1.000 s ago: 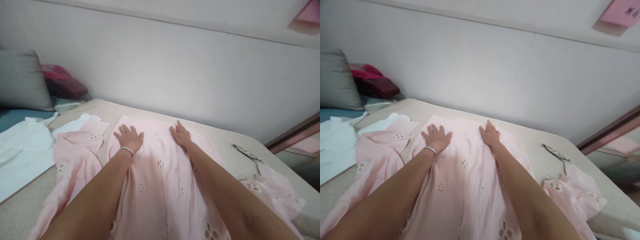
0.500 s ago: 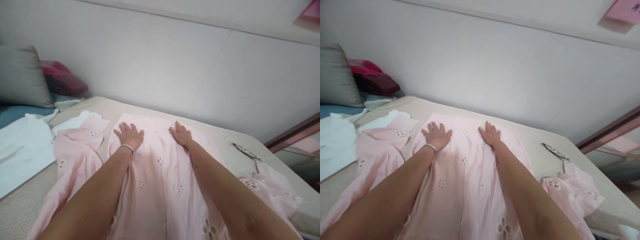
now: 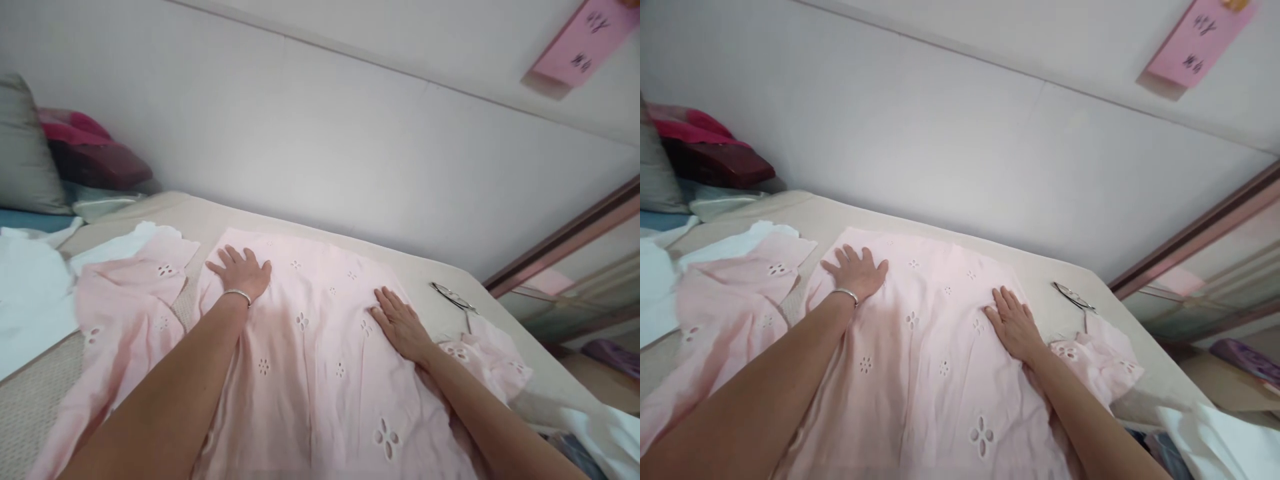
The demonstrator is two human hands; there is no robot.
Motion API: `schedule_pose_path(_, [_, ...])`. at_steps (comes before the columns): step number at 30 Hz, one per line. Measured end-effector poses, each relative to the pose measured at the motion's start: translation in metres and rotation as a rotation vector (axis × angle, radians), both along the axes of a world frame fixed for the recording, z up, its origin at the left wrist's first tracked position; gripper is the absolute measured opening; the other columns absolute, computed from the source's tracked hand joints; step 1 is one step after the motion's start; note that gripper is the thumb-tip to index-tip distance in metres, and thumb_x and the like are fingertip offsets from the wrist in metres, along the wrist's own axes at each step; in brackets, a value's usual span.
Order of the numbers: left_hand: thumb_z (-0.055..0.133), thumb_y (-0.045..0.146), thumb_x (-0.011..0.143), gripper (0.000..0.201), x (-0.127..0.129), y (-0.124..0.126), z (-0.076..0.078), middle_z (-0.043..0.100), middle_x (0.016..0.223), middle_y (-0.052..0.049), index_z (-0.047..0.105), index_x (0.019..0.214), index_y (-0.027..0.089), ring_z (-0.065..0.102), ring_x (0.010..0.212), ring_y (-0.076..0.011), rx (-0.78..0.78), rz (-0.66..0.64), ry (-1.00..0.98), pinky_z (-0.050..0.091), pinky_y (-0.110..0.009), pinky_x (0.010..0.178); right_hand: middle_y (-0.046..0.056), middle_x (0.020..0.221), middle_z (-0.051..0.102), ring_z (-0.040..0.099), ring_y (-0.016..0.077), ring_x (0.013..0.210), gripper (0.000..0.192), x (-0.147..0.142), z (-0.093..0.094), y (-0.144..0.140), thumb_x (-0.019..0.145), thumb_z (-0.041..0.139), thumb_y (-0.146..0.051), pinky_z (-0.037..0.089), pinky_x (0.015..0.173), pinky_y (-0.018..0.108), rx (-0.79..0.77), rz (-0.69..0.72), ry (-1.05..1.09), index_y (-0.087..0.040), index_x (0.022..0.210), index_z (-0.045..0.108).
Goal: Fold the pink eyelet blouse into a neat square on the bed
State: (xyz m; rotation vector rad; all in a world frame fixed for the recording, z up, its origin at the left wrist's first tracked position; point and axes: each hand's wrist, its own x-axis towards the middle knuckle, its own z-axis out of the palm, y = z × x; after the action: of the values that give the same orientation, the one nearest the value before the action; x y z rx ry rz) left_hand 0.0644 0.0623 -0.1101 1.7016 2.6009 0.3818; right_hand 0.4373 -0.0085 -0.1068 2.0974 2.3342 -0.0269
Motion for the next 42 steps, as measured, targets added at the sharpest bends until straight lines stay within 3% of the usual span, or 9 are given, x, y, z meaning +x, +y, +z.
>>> schedule_pose_path(8, [0.029,0.063,0.093,0.078,0.000,0.004,-0.007,0.017,0.163,-0.030,0.038,0.152,0.013,0.010,0.149,-0.0528,0.005,-0.013,0.007,0.007,-0.080,0.108,0.000,0.168,0.011,0.009,0.0256,0.155,0.073,-0.047,-0.001,-0.101,0.101,0.031,-0.064,0.021,0.123,0.054,0.080,0.250,0.069,-0.030,0.163,0.013])
schedule_pose_path(14, [0.026,0.058,0.096,0.073,-0.009,0.008,0.007,0.014,0.163,-0.030,0.037,0.152,0.013,0.008,0.149,-0.0533,-0.059,-0.034,-0.011,0.009,-0.080,0.107,0.002,0.168,0.010,0.009,0.0258,0.155,0.074,-0.048,-0.002,-0.106,0.100,0.029,-0.068,0.017,0.124,0.053,0.055,0.205,0.117,-0.027,0.162,0.020])
schedule_pose_path(18, [0.035,0.042,0.095,0.053,-0.003,-0.006,0.031,0.030,0.159,-0.027,0.054,0.137,0.015,0.024,0.146,-0.0494,-0.204,-0.076,-0.027,0.021,-0.078,0.106,0.005,0.168,0.014,0.012,0.0275,0.154,0.077,-0.051,0.005,-0.105,0.099,0.028,-0.071,0.016,0.123,0.053,0.080,0.202,0.170,-0.026,0.160,0.026])
schedule_pose_path(20, [0.033,0.038,0.096,0.051,0.016,-0.026,0.032,0.036,0.156,-0.026,0.056,0.134,0.013,0.026,0.146,-0.0454,-0.127,-0.169,0.035,0.024,-0.074,0.108,0.005,0.168,0.015,0.013,0.0280,0.154,0.078,-0.052,0.007,-0.107,0.098,0.027,-0.072,0.016,0.123,0.053,0.080,0.198,0.192,-0.025,0.160,0.029])
schedule_pose_path(23, [0.023,0.039,0.101,0.057,0.054,-0.063,0.019,0.029,0.163,-0.018,0.042,0.149,0.014,0.019,0.152,-0.0337,0.079,-0.542,0.142,0.021,-0.061,0.118,0.007,0.168,0.017,0.014,0.0288,0.154,0.079,-0.053,0.009,-0.108,0.098,0.026,-0.074,0.015,0.123,0.053,0.080,0.192,0.214,-0.024,0.159,0.031])
schedule_pose_path(27, [0.028,0.044,0.101,0.058,0.081,-0.088,0.013,0.027,0.166,-0.010,0.035,0.155,0.022,0.019,0.153,-0.0317,-0.047,-0.718,0.120,0.017,-0.061,0.120,0.007,0.167,0.018,0.016,0.0306,0.153,0.079,-0.053,0.011,-0.109,0.097,0.026,-0.074,0.014,0.122,0.054,0.093,0.197,0.228,-0.024,0.159,0.032])
schedule_pose_path(36, [0.032,0.043,0.102,0.058,0.107,-0.116,0.054,0.023,0.167,-0.008,0.032,0.156,0.023,0.017,0.154,-0.0301,-0.193,-0.770,0.056,0.016,-0.055,0.122,0.010,0.166,0.023,0.019,0.0325,0.152,0.079,-0.053,0.010,-0.109,0.097,0.028,-0.073,0.013,0.121,0.055,0.130,0.200,0.262,-0.022,0.157,0.035])
schedule_pose_path(39, [0.033,0.042,0.101,0.059,0.099,-0.152,0.078,0.028,0.165,-0.011,0.030,0.156,0.021,0.025,0.151,-0.0308,-0.201,-0.677,0.014,0.025,-0.051,0.119,0.012,0.165,0.024,0.019,0.0326,0.152,0.079,-0.053,0.007,-0.109,0.097,0.028,-0.072,0.013,0.121,0.054,0.133,0.205,0.270,-0.021,0.157,0.034])
schedule_pose_path(42, [0.029,0.042,0.101,0.051,0.058,-0.208,0.110,0.049,0.152,-0.016,0.043,0.145,0.020,0.048,0.137,-0.0288,-0.141,-0.430,-0.030,0.040,-0.043,0.108,0.014,0.165,0.026,0.021,0.0327,0.151,0.079,-0.052,0.004,-0.107,0.097,0.029,-0.072,0.014,0.120,0.054,0.148,0.213,0.260,-0.019,0.156,0.035])
